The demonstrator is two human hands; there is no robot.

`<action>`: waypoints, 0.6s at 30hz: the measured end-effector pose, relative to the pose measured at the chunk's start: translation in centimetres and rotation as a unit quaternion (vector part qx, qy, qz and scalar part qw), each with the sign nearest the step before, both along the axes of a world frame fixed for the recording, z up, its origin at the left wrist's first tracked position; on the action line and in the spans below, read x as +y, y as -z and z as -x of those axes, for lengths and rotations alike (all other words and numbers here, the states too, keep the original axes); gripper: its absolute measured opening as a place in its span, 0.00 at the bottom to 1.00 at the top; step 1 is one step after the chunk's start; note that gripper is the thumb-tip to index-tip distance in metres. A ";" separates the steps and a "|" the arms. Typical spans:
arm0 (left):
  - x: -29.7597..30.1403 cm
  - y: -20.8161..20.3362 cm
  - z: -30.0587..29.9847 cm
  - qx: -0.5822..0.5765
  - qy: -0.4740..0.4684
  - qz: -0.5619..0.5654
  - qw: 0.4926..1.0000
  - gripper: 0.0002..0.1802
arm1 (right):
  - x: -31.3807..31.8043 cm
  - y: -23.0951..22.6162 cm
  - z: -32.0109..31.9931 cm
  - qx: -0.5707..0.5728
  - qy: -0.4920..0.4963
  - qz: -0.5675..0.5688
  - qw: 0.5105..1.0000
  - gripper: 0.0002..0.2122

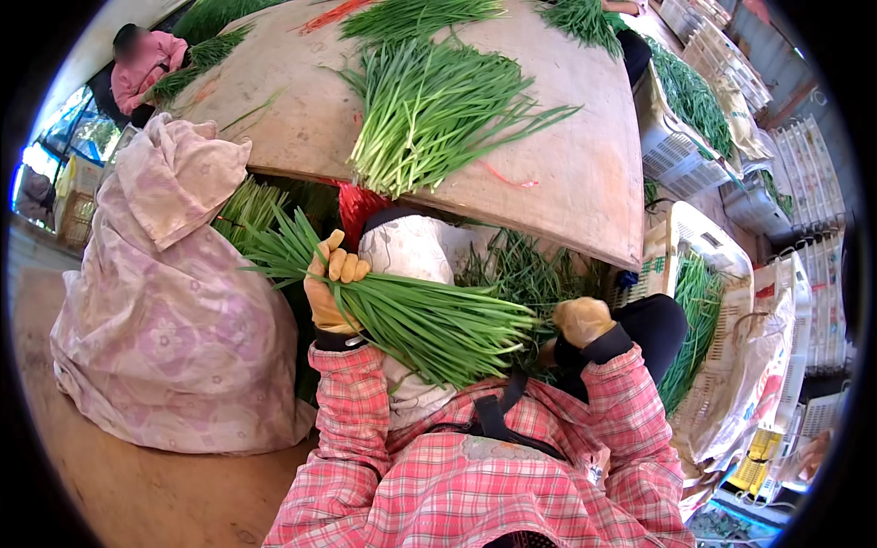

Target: The person sorts through green stalks on a work table, removes loose debris or damaged parts by hand, and then bundles them together with a red tie.

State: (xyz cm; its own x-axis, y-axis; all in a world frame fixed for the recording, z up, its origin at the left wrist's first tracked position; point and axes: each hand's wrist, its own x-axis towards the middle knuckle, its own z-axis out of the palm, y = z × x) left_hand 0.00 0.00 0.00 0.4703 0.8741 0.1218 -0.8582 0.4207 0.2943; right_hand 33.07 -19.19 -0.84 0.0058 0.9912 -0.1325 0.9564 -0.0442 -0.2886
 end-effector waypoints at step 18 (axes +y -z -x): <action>0.1 -1.5 -1.4 0.042 0.001 0.059 0.997 0.22 | 24.1 -6.8 11.4 0.367 0.162 -0.234 0.886 0.12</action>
